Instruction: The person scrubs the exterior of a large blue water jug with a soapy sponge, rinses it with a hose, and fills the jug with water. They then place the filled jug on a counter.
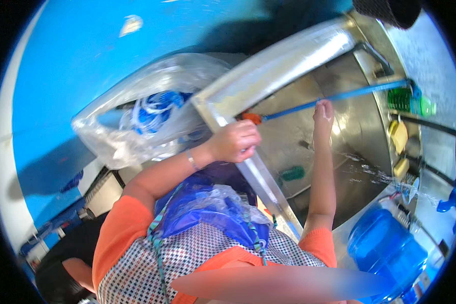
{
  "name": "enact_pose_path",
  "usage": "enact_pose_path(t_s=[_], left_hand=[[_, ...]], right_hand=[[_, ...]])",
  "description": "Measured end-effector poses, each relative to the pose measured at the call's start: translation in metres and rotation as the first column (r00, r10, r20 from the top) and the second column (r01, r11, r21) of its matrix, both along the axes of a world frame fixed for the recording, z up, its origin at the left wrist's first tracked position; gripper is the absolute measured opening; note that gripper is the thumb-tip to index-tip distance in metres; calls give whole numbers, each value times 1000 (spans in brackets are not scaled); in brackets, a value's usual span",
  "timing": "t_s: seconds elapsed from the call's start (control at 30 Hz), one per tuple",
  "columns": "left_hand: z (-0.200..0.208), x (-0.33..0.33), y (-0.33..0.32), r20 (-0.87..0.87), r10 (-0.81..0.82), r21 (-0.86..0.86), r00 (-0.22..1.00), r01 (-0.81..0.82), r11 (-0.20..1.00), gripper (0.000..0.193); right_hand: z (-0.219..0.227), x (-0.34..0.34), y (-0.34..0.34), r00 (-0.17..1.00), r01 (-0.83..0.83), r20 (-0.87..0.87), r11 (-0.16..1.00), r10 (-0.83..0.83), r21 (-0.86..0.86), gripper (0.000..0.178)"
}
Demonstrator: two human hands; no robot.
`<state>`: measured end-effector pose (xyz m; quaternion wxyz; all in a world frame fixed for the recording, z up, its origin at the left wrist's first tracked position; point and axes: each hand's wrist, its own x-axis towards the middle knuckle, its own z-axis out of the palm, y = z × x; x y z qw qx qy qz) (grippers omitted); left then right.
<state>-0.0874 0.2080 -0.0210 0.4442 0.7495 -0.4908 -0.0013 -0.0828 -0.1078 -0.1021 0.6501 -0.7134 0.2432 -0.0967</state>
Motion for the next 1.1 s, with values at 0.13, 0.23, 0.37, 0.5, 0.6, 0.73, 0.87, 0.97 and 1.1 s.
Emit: enact_pose_path(t_s=[0.13,0.23,0.37,0.5,0.6,0.73,0.87,0.97,1.1], left_hand=[[6,-6,12,-40,-165,67,986,167,984,12],[18,-14,25,-64,-254,115,965,260,959,14],[39,-18,54,-109,-242,8,964,244,970,25],[55,-13,81,-158,-208,173,965,234,957,24],[61,-11,91,-160,-206,162,965,231,959,23],[62,-9,95,-159,-219,82,963,234,969,18],[60,-4,92,-163,-300,304,940,337,891,15],[62,2,87,-95,-375,272,922,387,881,16],[76,15,75,-187,-428,170,884,459,872,15]], right_hand=[[135,52,153,837,-222,351,848,419,-482,10],[160,72,265,588,-449,283,597,758,-665,22],[145,81,347,358,-689,-46,231,932,-686,31],[143,95,364,420,-749,-126,265,899,-608,17],[151,99,366,441,-757,-247,211,863,-618,11],[155,93,370,443,-789,-354,171,824,-590,10],[152,90,355,484,-803,-361,241,797,-545,19],[159,82,315,478,-675,-111,284,871,-681,35],[185,49,196,711,-673,38,694,702,-256,45]])
